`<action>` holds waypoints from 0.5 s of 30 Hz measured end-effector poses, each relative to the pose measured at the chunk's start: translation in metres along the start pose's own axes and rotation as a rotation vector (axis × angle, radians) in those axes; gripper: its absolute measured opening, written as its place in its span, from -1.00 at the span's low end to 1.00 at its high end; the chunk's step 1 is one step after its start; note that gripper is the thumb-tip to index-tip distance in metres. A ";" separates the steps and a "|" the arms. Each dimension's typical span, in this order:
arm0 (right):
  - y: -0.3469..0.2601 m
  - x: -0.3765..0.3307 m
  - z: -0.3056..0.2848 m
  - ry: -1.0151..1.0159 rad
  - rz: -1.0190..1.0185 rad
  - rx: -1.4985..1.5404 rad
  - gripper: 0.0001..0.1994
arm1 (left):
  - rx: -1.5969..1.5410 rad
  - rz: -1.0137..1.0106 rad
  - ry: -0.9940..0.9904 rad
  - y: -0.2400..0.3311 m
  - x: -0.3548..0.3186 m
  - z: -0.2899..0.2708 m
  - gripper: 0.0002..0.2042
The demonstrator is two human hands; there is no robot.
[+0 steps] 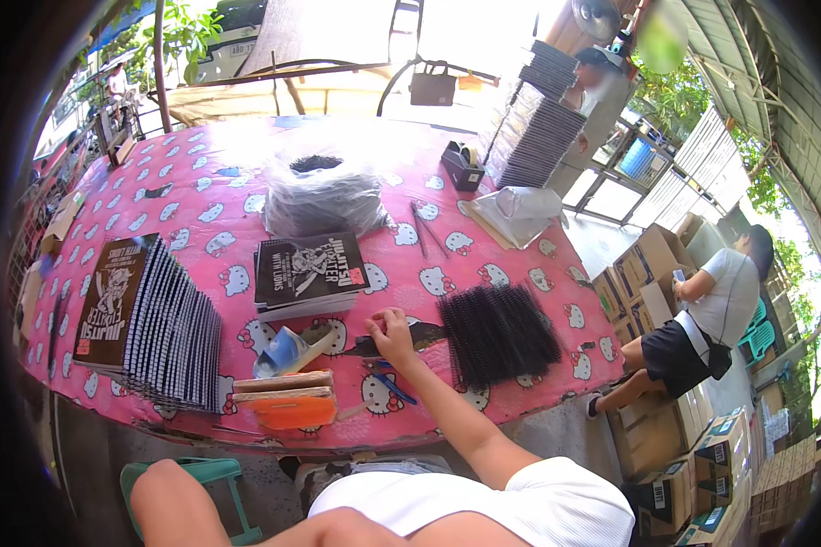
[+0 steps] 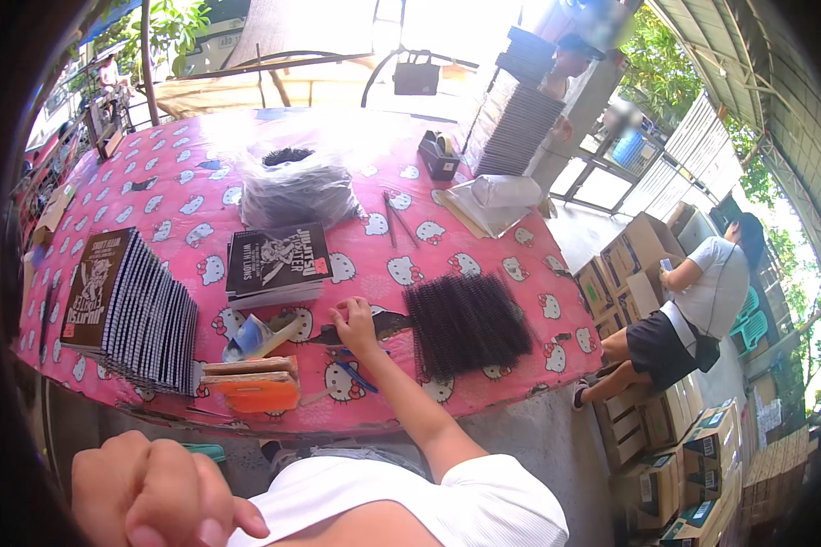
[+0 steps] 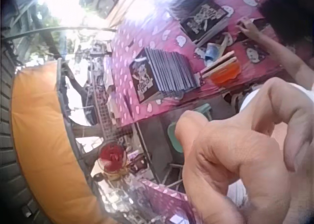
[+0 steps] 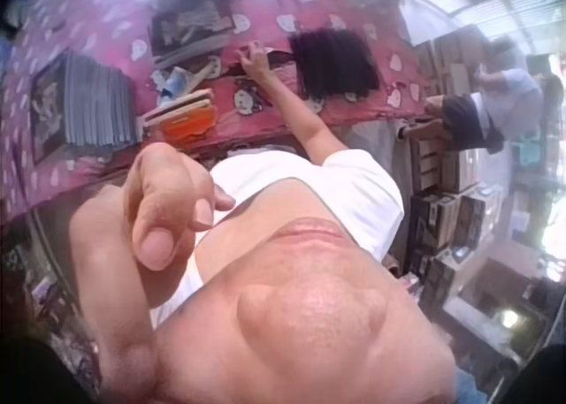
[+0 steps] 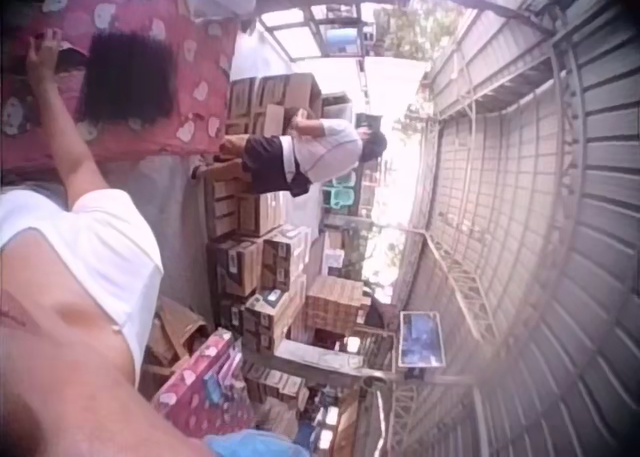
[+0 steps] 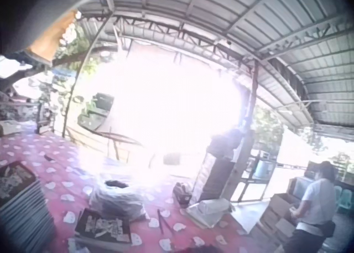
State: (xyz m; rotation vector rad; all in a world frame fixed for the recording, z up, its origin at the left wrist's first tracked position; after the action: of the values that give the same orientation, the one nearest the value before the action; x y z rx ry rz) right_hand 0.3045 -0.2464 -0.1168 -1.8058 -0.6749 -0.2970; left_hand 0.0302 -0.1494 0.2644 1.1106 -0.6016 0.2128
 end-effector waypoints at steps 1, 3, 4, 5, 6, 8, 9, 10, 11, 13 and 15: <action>0.000 0.000 -0.001 0.006 0.004 0.003 -0.76 | 0.005 -0.001 0.000 0.000 0.000 -0.001 -0.82; -0.007 0.001 0.001 0.004 0.031 0.044 -0.76 | 0.032 0.006 0.007 0.001 0.000 0.000 -0.82; -0.011 0.000 0.001 0.000 0.061 0.074 -0.77 | 0.041 0.006 0.010 0.001 -0.002 0.002 -0.82; -0.012 0.001 -0.001 0.001 0.093 0.095 -0.77 | 0.044 0.009 0.006 0.001 -0.001 0.001 -0.82; -0.014 0.001 -0.003 -0.001 0.100 0.097 -0.77 | 0.048 0.012 0.006 0.001 0.000 -0.001 -0.82; -0.017 0.002 -0.004 -0.003 0.112 0.100 -0.77 | 0.052 0.019 0.004 0.000 0.002 -0.002 -0.82; -0.017 0.002 -0.004 -0.004 0.109 0.098 -0.77 | 0.056 0.021 -0.002 0.001 0.002 -0.003 -0.82; -0.018 0.002 -0.004 -0.005 0.106 0.096 -0.77 | 0.060 0.023 -0.004 0.001 0.003 -0.003 -0.83; -0.018 0.002 -0.004 -0.007 0.102 0.095 -0.78 | 0.061 0.027 -0.006 0.001 0.003 -0.003 -0.83; -0.018 0.002 -0.005 -0.011 0.124 0.100 -0.78 | 0.074 0.033 -0.010 0.001 0.004 -0.004 -0.83; -0.016 0.002 -0.005 -0.016 0.136 0.100 -0.78 | 0.081 0.037 -0.014 0.002 0.005 -0.005 -0.83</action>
State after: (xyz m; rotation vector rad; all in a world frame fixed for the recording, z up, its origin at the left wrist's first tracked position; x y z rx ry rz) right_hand 0.2973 -0.2474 -0.1019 -1.7505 -0.5652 -0.1560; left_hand 0.0355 -0.1446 0.2669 1.1805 -0.6309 0.2638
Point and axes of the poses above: each hand's wrist, its own x-axis towards the middle knuckle, its own z-axis out of the palm, y = z × x, the point moved 4 cm from there along x, towards the middle knuckle, and after that the axes turned 14 degrees about x, right-handed, at the moved point
